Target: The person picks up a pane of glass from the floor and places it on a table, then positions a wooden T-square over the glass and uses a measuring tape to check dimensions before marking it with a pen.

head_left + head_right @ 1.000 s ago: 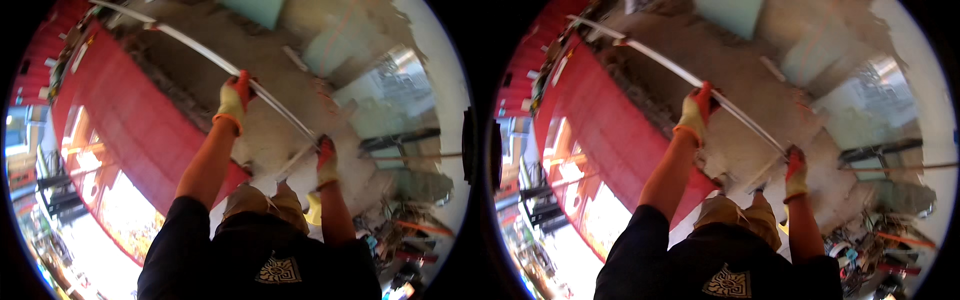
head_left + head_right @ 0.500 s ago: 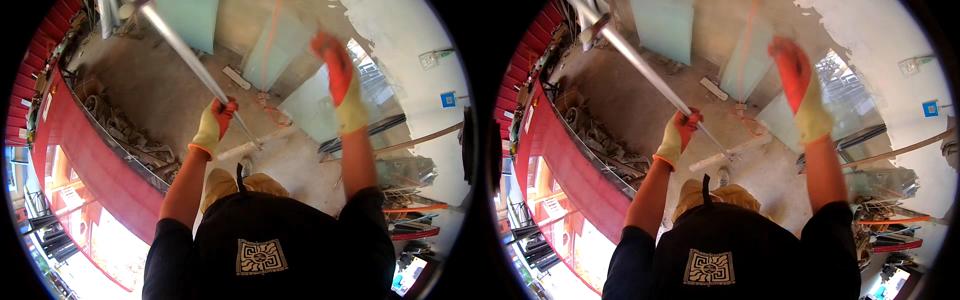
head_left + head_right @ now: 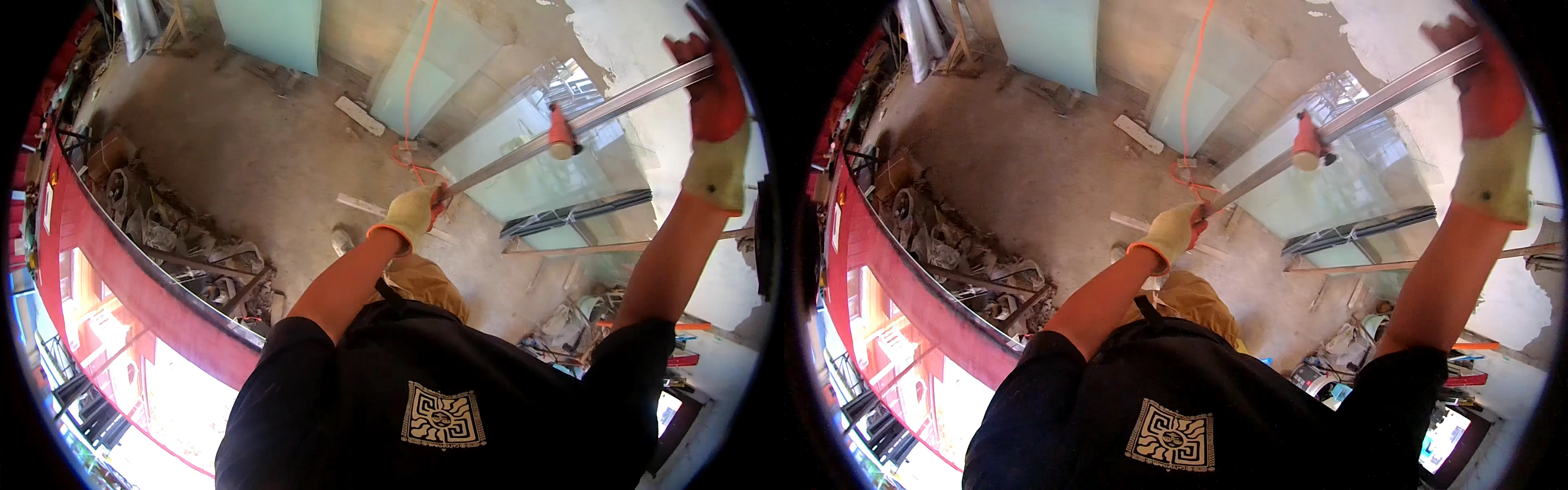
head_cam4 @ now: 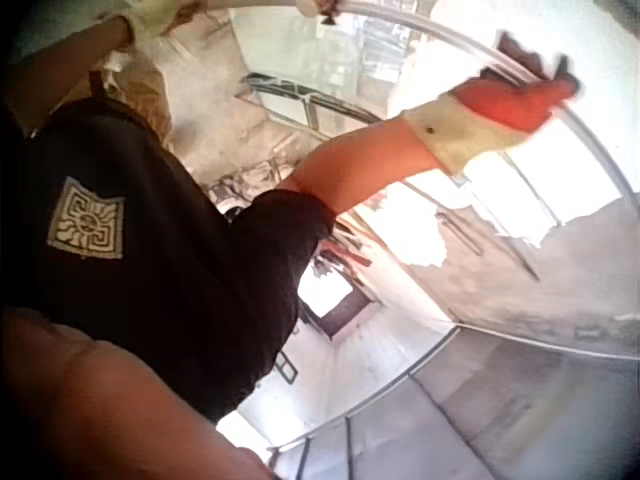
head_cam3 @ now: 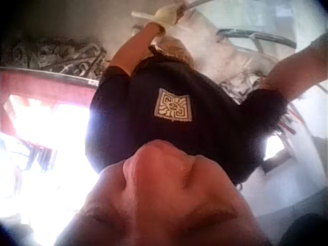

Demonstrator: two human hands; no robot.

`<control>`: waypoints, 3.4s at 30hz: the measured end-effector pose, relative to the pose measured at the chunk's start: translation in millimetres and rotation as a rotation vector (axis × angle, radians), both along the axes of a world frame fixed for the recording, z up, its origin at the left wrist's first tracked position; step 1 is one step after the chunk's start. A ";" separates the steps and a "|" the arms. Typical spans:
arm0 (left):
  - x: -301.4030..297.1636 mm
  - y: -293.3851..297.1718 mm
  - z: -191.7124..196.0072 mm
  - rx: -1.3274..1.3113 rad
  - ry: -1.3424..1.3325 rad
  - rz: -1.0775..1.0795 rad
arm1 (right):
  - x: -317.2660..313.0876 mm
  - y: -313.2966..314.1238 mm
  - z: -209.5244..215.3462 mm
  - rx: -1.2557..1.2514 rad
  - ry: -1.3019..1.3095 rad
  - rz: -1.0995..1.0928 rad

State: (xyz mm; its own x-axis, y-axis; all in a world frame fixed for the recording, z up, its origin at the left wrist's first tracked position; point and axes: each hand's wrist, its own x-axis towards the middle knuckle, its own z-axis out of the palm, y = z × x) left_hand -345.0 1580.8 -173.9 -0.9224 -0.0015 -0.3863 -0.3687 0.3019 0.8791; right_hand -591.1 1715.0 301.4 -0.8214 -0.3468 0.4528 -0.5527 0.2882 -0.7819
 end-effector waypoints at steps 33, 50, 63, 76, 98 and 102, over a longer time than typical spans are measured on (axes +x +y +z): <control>387.8 152.8 -144.4 -0.027 -0.863 1.112 | -375.8 93.8 -550.2 0.078 -0.972 -0.060; 467.3 222.8 -127.5 0.140 -0.693 1.289 | -12.0 114.7 -618.3 0.786 -0.345 0.294; 756.4 392.0 -161.8 0.619 -0.512 2.236 | 342.9 2.8 -633.6 1.410 -0.197 1.439; 670.7 496.2 -170.7 0.518 -0.853 1.794 | 380.2 -56.0 -624.5 1.522 -0.388 1.124; 835.8 405.9 -176.7 0.386 -0.725 1.780 | 484.5 -40.5 -644.9 1.641 -0.309 0.985; 919.1 398.2 -154.3 0.527 -0.576 1.954 | 532.9 9.5 -675.4 1.667 -0.400 0.851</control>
